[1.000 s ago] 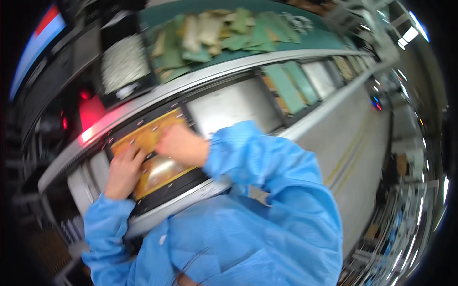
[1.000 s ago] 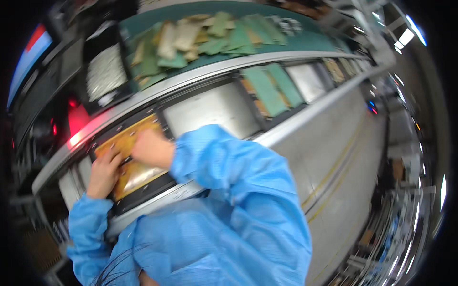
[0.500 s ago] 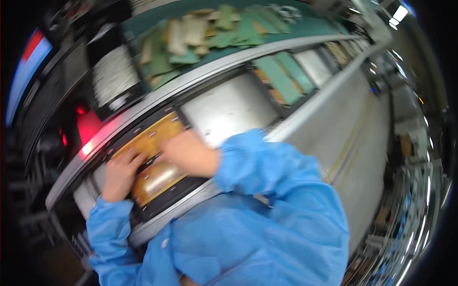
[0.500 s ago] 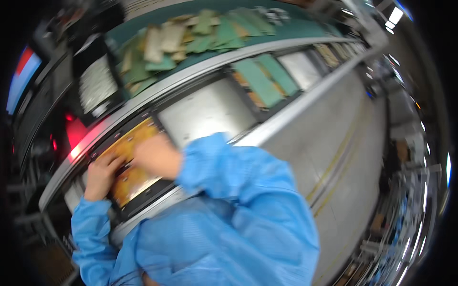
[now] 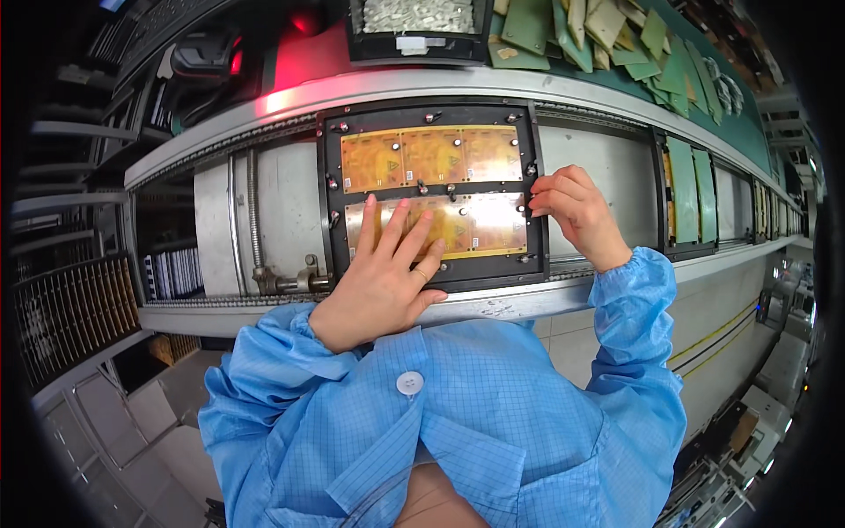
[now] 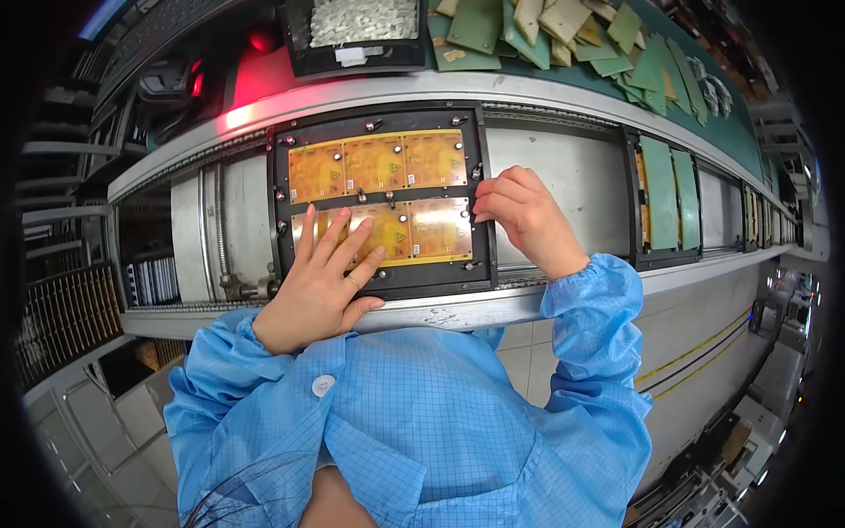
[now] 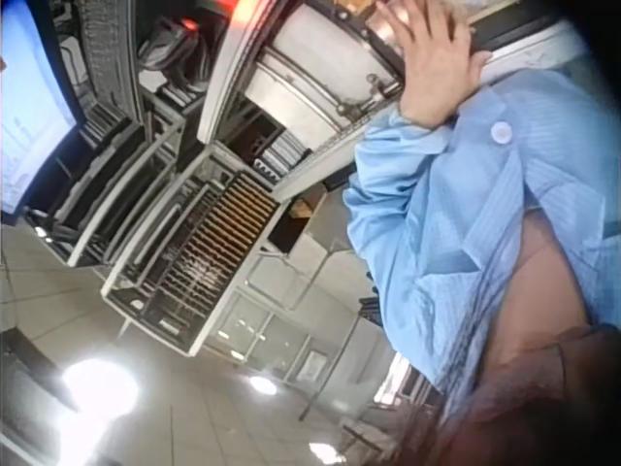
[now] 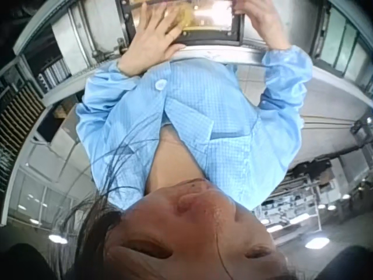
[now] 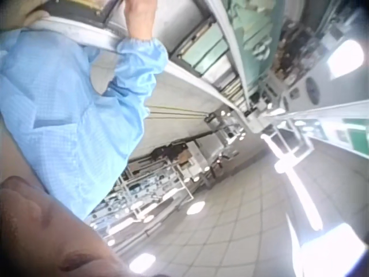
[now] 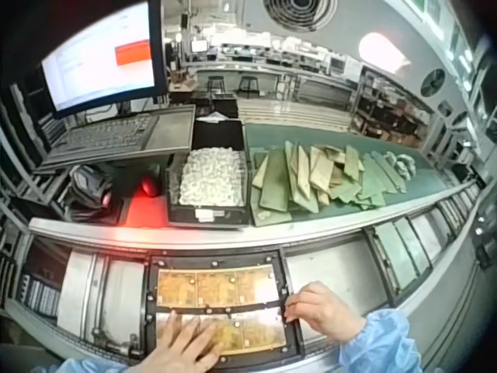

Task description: Placing PCB panels into frames and applying components on an assembly line.

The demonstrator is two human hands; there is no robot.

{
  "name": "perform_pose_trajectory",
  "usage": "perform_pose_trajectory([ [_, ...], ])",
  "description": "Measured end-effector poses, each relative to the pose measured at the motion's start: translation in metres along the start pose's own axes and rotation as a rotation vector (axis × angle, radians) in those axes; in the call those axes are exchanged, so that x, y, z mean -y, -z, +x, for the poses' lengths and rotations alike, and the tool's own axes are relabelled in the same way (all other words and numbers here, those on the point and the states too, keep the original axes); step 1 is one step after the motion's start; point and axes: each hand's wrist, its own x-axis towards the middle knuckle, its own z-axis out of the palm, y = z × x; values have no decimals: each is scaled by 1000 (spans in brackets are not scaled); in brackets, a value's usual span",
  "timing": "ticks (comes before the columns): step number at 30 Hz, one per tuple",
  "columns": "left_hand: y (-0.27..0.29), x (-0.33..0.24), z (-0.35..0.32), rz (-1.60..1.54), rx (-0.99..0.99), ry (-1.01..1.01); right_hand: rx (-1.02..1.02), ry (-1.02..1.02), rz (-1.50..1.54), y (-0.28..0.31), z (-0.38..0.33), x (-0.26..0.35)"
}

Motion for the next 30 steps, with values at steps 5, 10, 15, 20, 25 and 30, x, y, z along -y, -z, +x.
perform_pose_trajectory([
  [5,-4,1,-3,-29,25,22,-97,-97,-139,-18,6,17],
  [10,-10,3,-2,-9,-64,33,-156,-186,-25,-8,6,31],
  [15,-13,8,7,41,-122,-44,122,-272,167,15,-29,52],
  [20,-9,8,13,252,-126,-147,-24,-189,-8,-11,-48,50],
  [25,-13,17,16,406,-128,-253,21,80,-150,-7,-31,36],
  [30,-12,23,21,451,-148,-383,165,170,-64,5,-1,27],
])
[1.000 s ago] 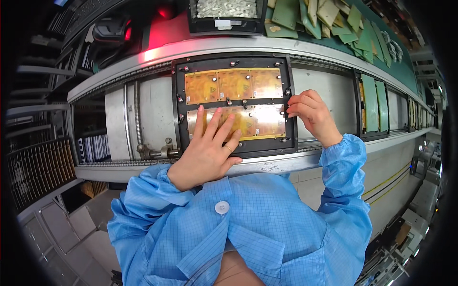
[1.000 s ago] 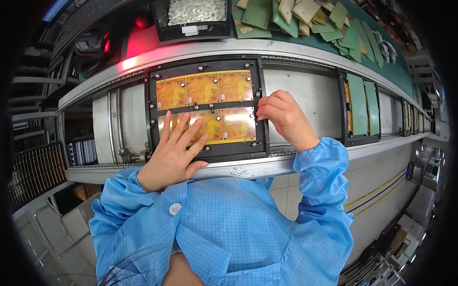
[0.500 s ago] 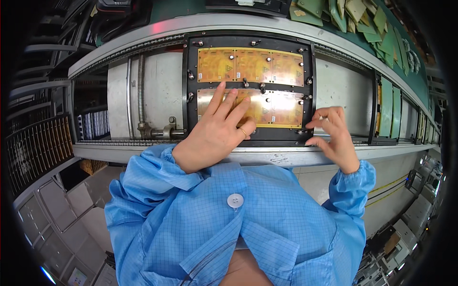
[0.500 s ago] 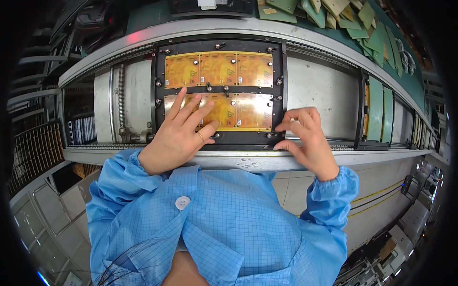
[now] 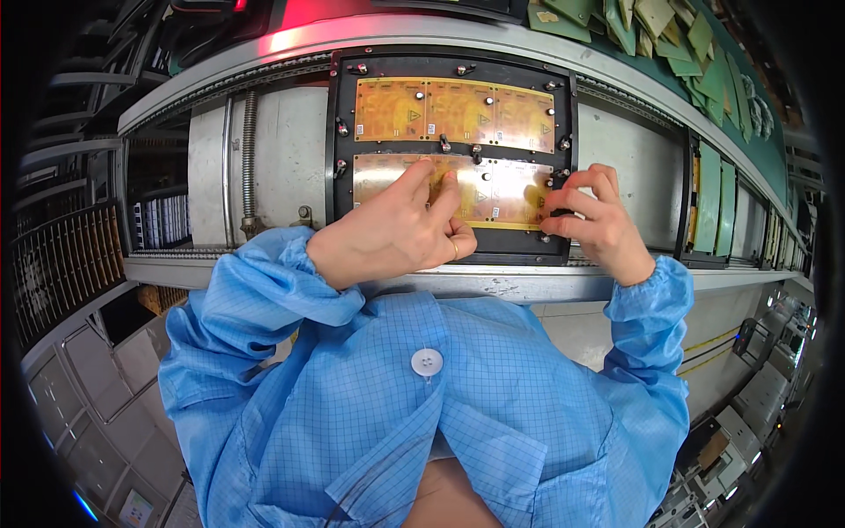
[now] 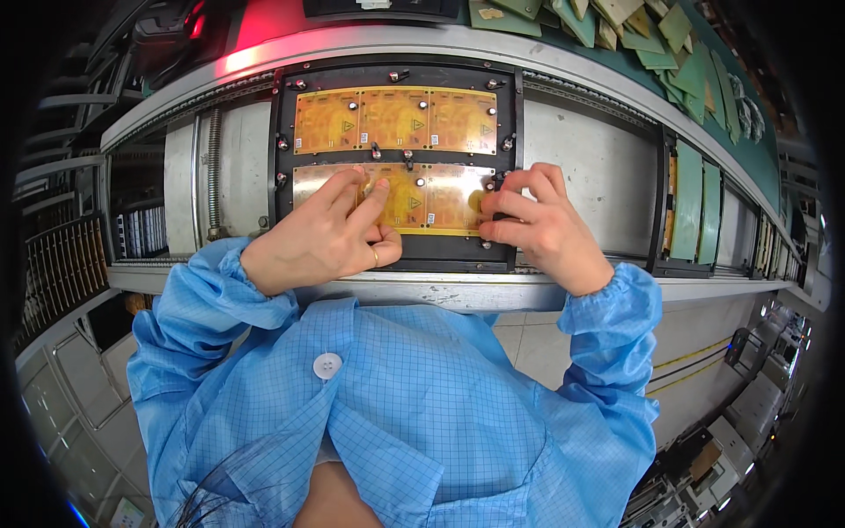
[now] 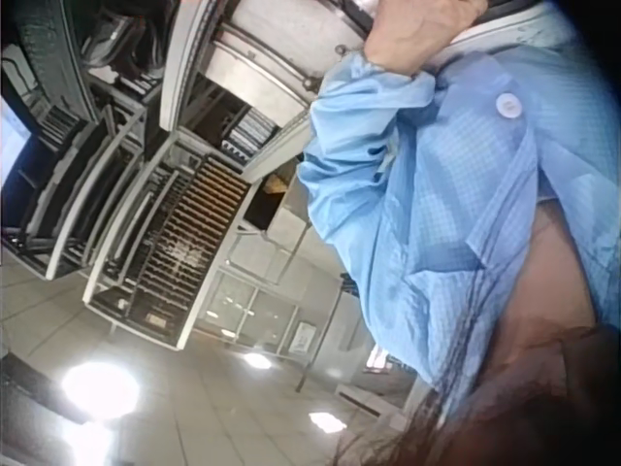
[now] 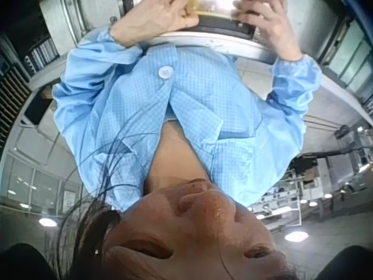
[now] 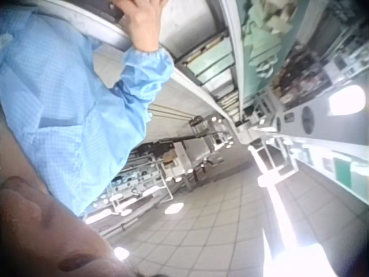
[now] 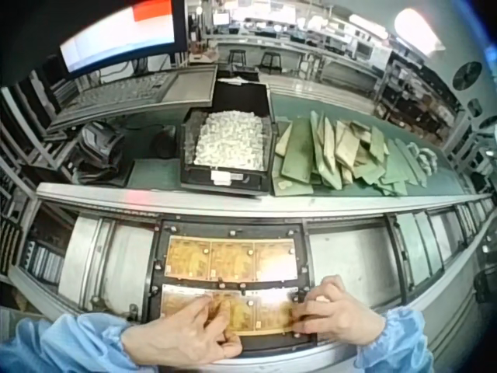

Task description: Placing PCB panels into frames and applying components on an assembly line.

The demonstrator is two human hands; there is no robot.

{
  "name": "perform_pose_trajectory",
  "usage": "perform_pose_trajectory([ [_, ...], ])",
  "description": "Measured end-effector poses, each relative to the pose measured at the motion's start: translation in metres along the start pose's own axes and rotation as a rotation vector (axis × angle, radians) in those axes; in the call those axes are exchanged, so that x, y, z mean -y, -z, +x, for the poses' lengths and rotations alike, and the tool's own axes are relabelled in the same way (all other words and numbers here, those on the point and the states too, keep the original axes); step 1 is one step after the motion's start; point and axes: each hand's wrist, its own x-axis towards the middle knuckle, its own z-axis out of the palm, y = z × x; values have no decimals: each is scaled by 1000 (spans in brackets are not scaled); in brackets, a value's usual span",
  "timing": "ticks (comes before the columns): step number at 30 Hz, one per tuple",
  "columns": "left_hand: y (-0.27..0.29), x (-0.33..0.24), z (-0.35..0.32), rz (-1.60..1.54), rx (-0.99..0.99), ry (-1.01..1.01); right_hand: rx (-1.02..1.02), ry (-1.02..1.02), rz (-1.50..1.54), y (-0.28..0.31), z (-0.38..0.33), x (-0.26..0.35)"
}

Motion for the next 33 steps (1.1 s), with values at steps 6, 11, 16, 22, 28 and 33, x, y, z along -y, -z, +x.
perform_pose_trajectory([
  [6,5,1,-3,-165,52,79,84,-76,164,13,13,0],
  [11,23,39,-26,-589,-159,298,-1,-160,184,14,25,40],
  [16,55,43,-78,-653,9,515,69,-105,118,-10,52,75],
  [22,43,23,-92,-616,49,474,150,-131,98,-33,72,86],
  [28,22,23,-93,-428,-67,277,169,-186,65,-43,74,95],
  [33,27,52,-69,-428,71,-70,133,-185,-1,-45,74,99],
])
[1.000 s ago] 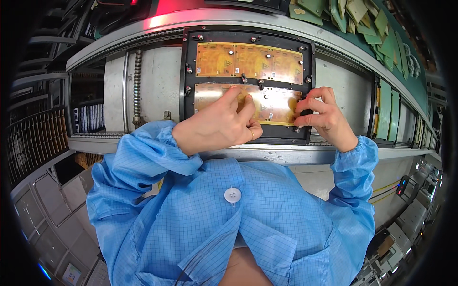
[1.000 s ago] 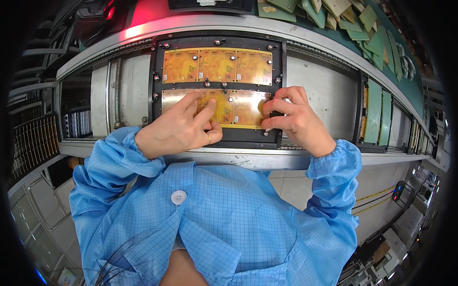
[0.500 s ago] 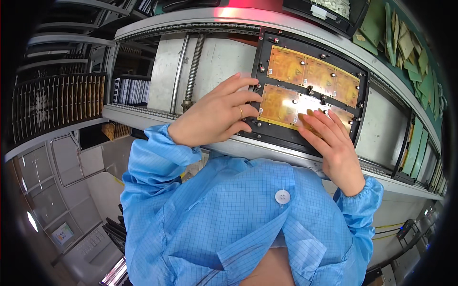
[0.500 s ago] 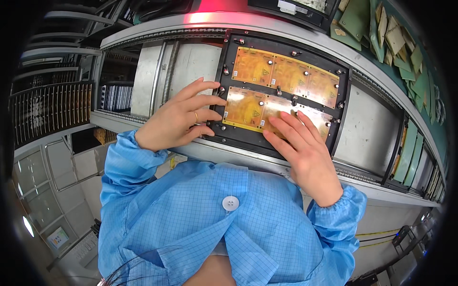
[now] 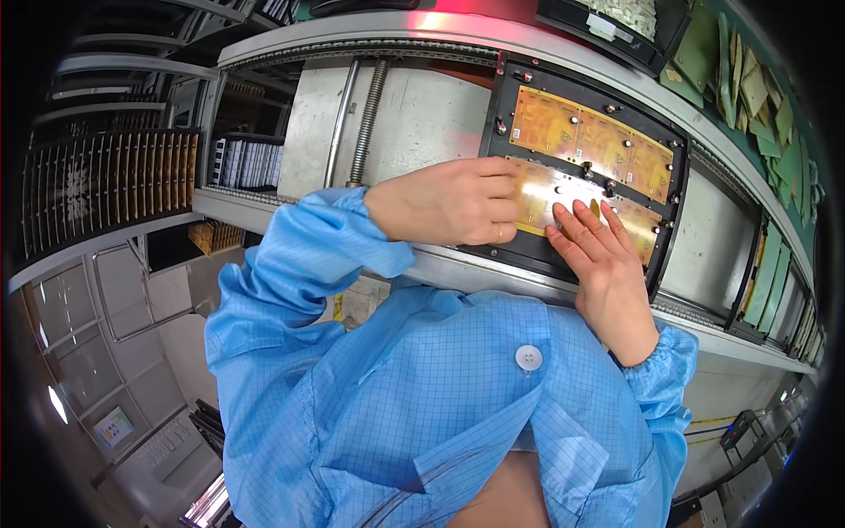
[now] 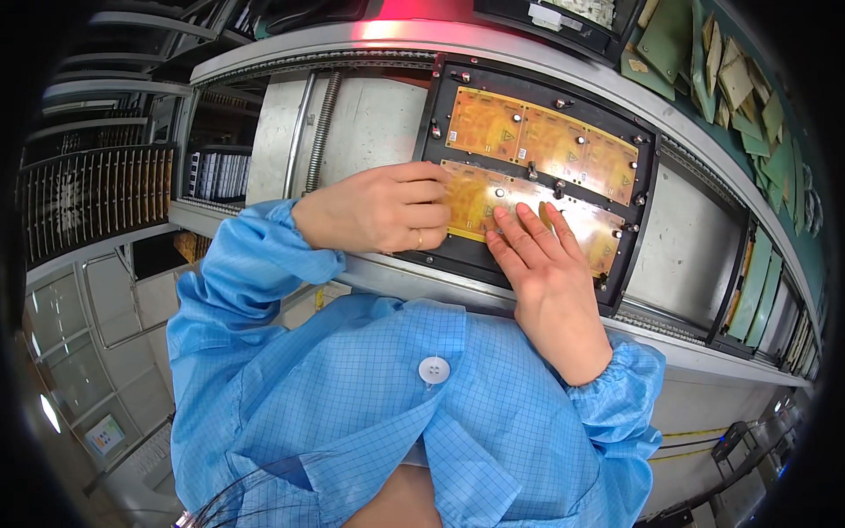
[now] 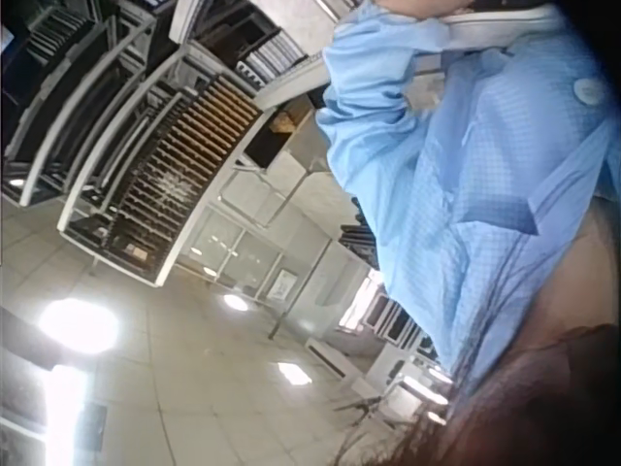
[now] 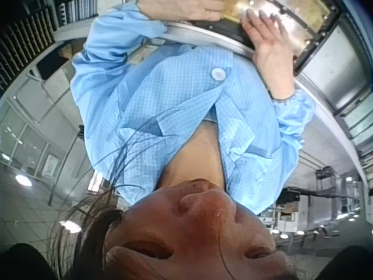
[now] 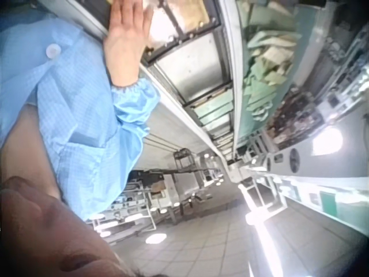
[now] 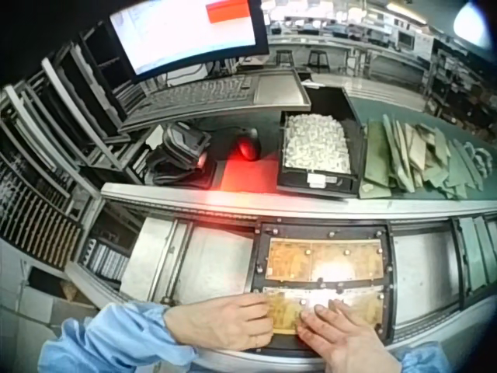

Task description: Placing PCB panels into frames and applying components on an assembly line.

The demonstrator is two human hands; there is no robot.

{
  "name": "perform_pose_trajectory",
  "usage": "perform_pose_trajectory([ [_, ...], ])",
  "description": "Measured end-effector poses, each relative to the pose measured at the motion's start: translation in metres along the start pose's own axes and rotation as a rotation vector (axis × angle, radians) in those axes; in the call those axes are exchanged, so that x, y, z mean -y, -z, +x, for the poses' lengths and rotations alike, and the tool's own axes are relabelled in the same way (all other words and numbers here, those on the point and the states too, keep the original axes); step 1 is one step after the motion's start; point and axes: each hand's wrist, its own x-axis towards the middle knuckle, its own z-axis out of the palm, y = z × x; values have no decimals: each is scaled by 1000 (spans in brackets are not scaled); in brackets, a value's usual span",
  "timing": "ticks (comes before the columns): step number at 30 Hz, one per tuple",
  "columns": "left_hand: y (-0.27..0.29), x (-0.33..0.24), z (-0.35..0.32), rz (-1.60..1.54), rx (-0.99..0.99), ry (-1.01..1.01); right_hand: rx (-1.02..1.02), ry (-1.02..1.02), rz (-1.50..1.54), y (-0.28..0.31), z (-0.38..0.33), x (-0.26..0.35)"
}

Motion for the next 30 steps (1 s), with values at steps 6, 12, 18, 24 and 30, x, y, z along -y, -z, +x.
perform_pose_trajectory([
  [6,6,27,-20,-191,-191,305,11,-4,-34,-1,0,3],
  [12,0,37,-21,-219,-191,370,-21,-39,6,-3,2,4],
  [18,-24,36,-14,-40,-280,240,-21,-50,-1,-1,4,5],
  [24,-34,21,-4,-15,-377,497,-29,-54,-10,-6,5,6],
  [30,-30,28,-2,-150,-562,850,-22,-64,-8,-8,3,5],
])
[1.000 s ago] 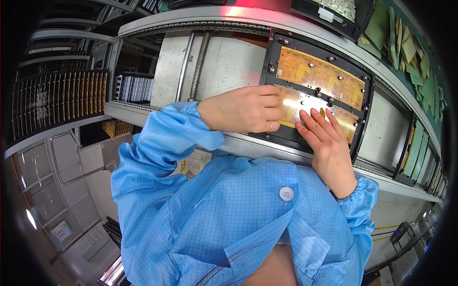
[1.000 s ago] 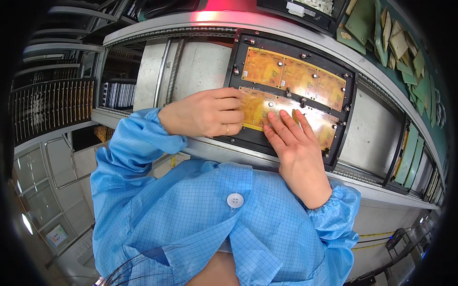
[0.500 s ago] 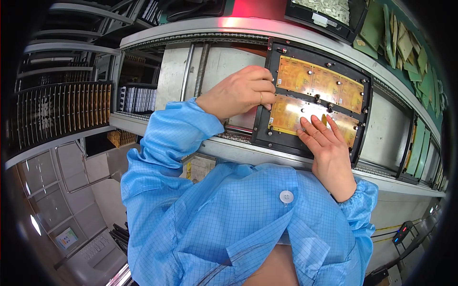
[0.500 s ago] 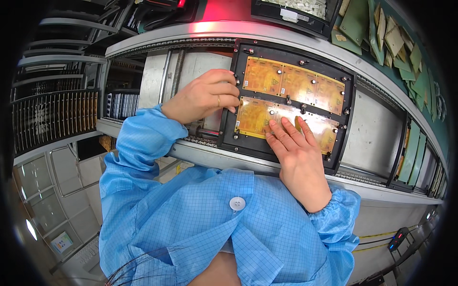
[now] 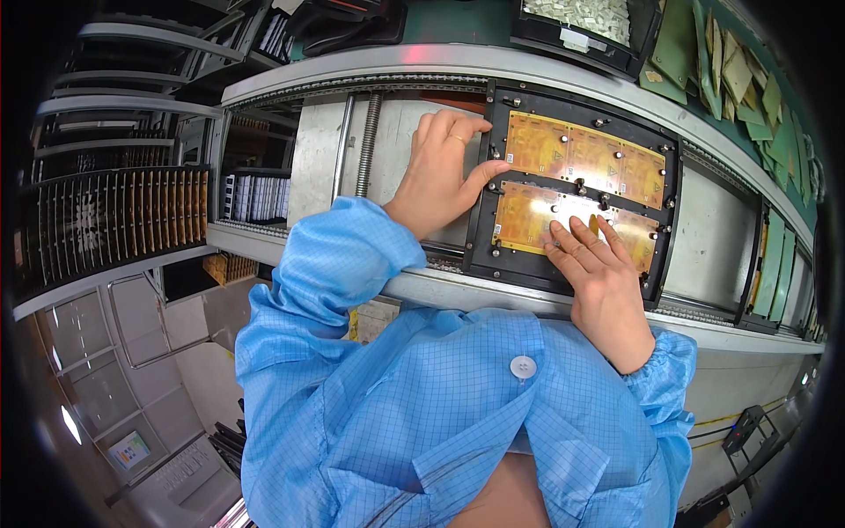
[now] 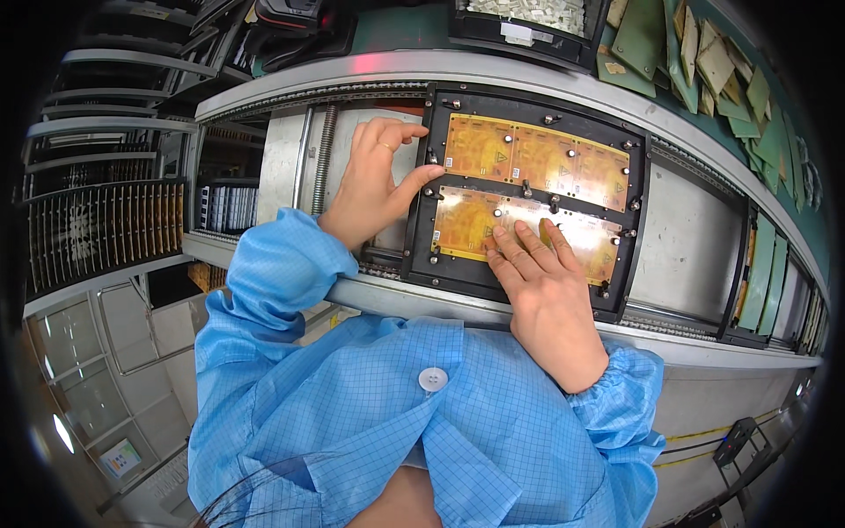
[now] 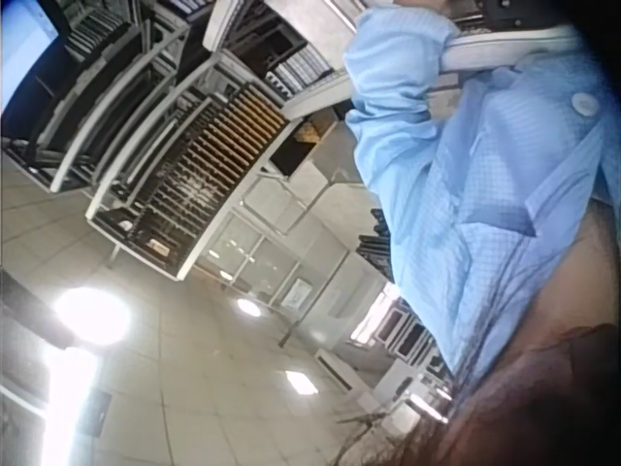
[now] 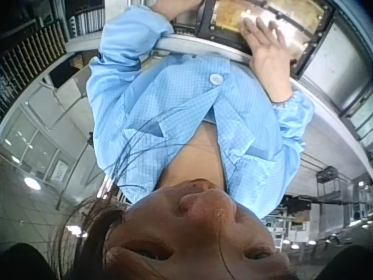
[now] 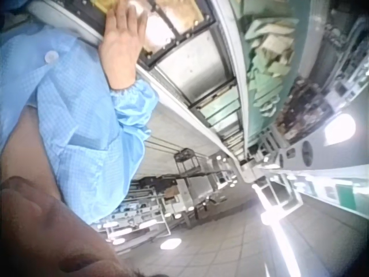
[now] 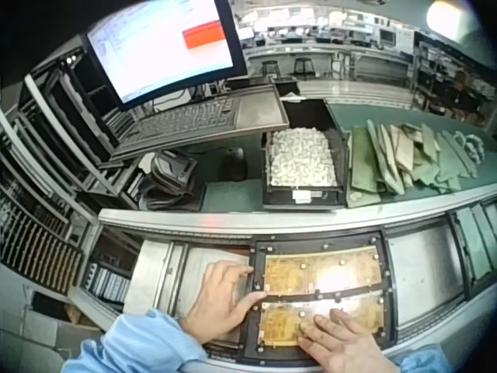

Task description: Placing PCB panels into frames and applying components on an assembly line.

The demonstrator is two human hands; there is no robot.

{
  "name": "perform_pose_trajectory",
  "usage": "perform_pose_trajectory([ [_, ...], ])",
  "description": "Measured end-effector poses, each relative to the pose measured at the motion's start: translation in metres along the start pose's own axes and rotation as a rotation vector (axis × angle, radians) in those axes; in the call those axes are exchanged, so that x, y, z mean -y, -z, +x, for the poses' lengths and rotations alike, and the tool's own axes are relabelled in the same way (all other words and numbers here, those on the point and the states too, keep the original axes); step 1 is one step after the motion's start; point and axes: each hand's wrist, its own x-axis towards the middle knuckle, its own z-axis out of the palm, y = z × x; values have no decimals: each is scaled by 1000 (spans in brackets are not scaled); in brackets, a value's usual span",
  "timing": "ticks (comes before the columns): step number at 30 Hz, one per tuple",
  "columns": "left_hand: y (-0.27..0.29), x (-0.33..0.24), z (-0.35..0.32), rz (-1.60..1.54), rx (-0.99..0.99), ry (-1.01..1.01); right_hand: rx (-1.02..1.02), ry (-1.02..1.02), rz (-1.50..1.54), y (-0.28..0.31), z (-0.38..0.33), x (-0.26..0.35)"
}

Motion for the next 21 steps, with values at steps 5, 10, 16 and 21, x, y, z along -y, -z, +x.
perform_pose_trajectory([
  [5,-7,6,8,-28,55,-62,16,-15,-5,2,-1,1],
  [10,-14,9,10,-125,72,-84,14,-39,33,2,-1,0],
  [16,-12,8,12,-168,107,-123,5,-59,62,4,-1,0],
  [21,1,6,30,-88,142,-240,0,-50,45,5,-1,-1],
])
